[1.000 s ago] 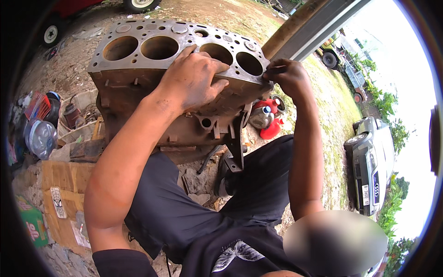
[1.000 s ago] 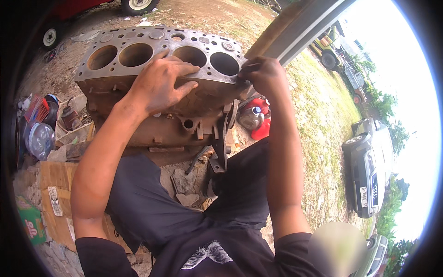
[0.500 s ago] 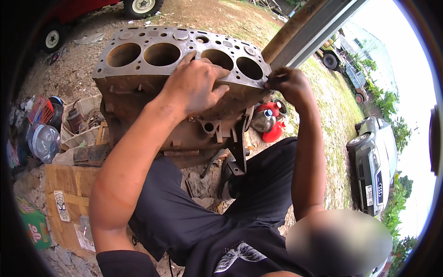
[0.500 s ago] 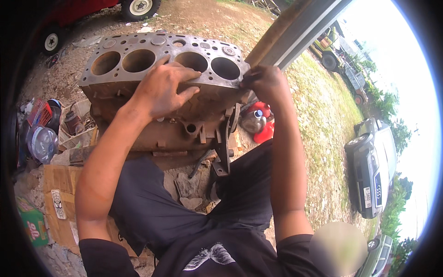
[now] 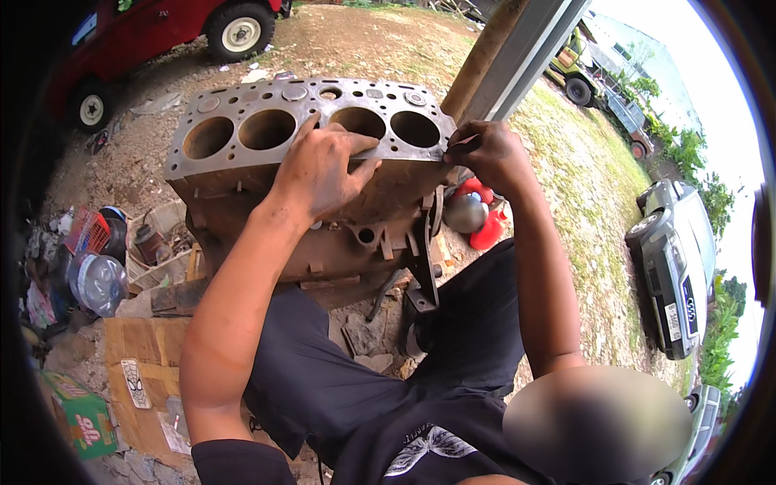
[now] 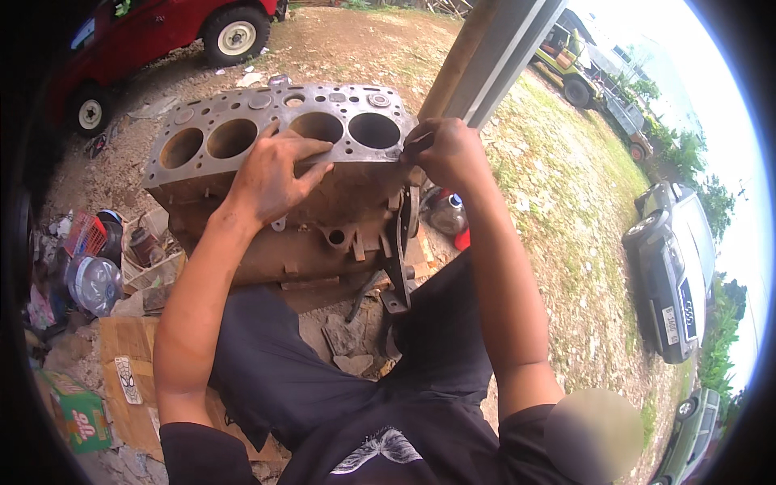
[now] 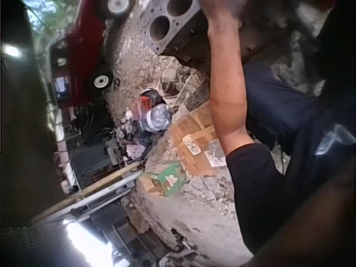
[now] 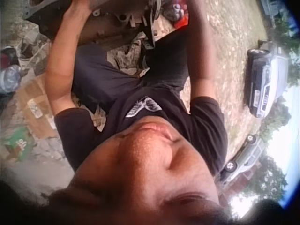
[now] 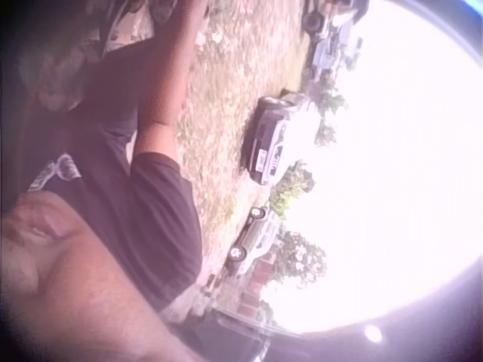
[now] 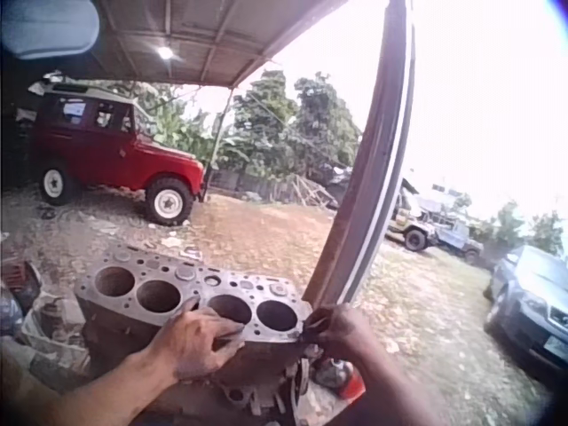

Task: The person sands the top surface of an engine block using a red sanding block, moving it across the flat areas and around the cylinder openings. The person also uses fingers to wipe or feel the surface between sanding passes.

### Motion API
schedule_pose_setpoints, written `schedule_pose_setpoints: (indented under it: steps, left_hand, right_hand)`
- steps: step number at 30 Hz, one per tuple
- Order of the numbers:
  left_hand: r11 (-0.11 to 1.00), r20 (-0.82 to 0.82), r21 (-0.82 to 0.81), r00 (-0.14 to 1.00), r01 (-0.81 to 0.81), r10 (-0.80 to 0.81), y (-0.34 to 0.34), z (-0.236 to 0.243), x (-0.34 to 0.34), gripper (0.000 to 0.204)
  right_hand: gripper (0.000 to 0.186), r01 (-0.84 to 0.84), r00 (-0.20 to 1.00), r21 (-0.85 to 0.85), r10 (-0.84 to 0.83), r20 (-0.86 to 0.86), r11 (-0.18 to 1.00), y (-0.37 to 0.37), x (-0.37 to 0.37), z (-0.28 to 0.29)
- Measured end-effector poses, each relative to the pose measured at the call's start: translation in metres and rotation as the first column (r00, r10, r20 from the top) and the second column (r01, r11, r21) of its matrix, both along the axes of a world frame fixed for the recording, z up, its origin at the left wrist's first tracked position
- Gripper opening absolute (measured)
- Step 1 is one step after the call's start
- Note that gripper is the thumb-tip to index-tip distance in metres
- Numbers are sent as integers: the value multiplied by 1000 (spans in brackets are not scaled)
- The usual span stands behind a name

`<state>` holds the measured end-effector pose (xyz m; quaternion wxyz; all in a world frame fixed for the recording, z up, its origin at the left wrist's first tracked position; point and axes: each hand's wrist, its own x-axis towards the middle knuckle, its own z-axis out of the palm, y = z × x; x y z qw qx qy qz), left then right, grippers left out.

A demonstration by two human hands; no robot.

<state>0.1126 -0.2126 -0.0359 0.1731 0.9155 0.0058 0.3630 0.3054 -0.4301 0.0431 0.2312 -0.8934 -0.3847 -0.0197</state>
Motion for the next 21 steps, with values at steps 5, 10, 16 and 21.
schedule_pose_setpoints:
  steps: [5, 10, 16, 21]
  left_hand:
    - [998, -42, -66, 999, 22, -25, 1, 8, -3, 29]
    - [998, -60, 23, 997, 56, -54, 0, 5, -12, 39]
    - [995, -149, 86, 988, 45, -32, -5, 11, -24, 56]
    - [996, -226, 49, 972, 76, -63, -11, 18, -21, 58]
  right_hand:
    - [23, -52, 999, 19, 51, 17, 998, 13, 26, -11]
    - [37, 22, 943, 641, 197, -268, 767, 4, 41, -36]
    - [50, 389, 720, 791, 380, -581, 473, -6, 5, -36]
    - [59, 515, 616, 787, 492, -615, 339, -8, 11, -28]
